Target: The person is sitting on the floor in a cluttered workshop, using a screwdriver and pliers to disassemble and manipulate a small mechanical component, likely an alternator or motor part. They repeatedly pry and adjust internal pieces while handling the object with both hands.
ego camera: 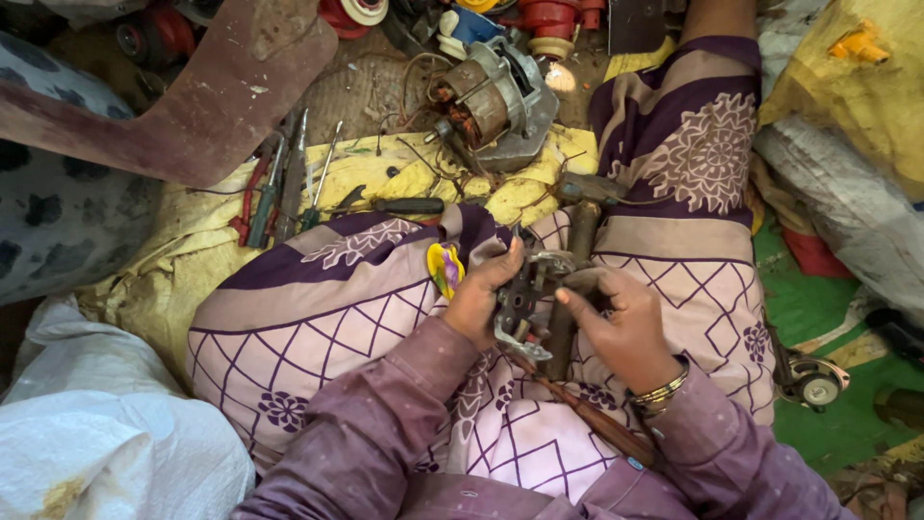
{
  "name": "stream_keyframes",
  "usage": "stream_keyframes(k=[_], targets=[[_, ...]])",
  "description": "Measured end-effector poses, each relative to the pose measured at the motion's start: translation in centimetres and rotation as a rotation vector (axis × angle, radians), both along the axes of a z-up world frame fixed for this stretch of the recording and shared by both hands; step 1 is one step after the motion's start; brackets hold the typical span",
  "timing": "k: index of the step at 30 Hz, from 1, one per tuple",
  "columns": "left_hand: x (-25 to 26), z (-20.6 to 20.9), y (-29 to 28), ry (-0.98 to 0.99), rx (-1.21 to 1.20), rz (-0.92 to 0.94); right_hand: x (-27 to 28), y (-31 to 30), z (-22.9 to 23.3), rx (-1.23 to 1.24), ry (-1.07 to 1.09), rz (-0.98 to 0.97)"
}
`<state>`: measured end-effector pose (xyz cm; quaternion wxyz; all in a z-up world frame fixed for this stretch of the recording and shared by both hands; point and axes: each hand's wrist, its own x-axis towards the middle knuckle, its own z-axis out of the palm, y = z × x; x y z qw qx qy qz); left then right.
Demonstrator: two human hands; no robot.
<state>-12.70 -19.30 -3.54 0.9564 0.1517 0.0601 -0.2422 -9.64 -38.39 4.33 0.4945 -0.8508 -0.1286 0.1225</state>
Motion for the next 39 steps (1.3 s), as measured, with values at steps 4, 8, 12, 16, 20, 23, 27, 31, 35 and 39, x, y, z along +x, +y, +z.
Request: stream_keyframes(k=[4,8,12,16,20,23,27,31,35,39], targets=[[0.2,1.0,0.2,0.111,0.102,-0.036,0.1,-0.4,-0.3,-0.054,-0.045,0.014],[0.4,2.2,0.4,0.166,0.175,-0.068,0.2,-0.5,-0.3,-0.036,-0.043,0.020],[0.4,2.4,0.5,0.109,0.125,-0.062,0.2,-0.5,-0.4,-0.008,0.028,0.008],[0.3,2.0,0.4,0.100,0.120,-0.047,0.2,-0.5,-0.5,-0.010,0.013,0.012],[0.3,1.6,0.3,0.102,0.101,-0.037,0.1,-0.6,-0.6,0.000,0.029,0.013],[0.5,1.3,0.2,0.128,0.144,0.007,0.0,-0.6,-0.7,0.012,0.066,0.006],[0.5,1.2,0.1,0.047,0.097,0.013,-0.1,-0.7,-0.7,0.053,0.065,0.024],[0.8,1.7,-0.4,0.185,0.382,0.015,0.1,-0.8,-0.7,0.057,0.080,-0.048],[1.3,2.4,0.3,0.081,0.374,0.140,0.3,-0.9,-0.8,0.091,0.171,-0.115],[2.1,3.0,4.5,0.169,0.392,0.363,0.9,-1.1,-1.0,0.108,0.273,-0.183]])
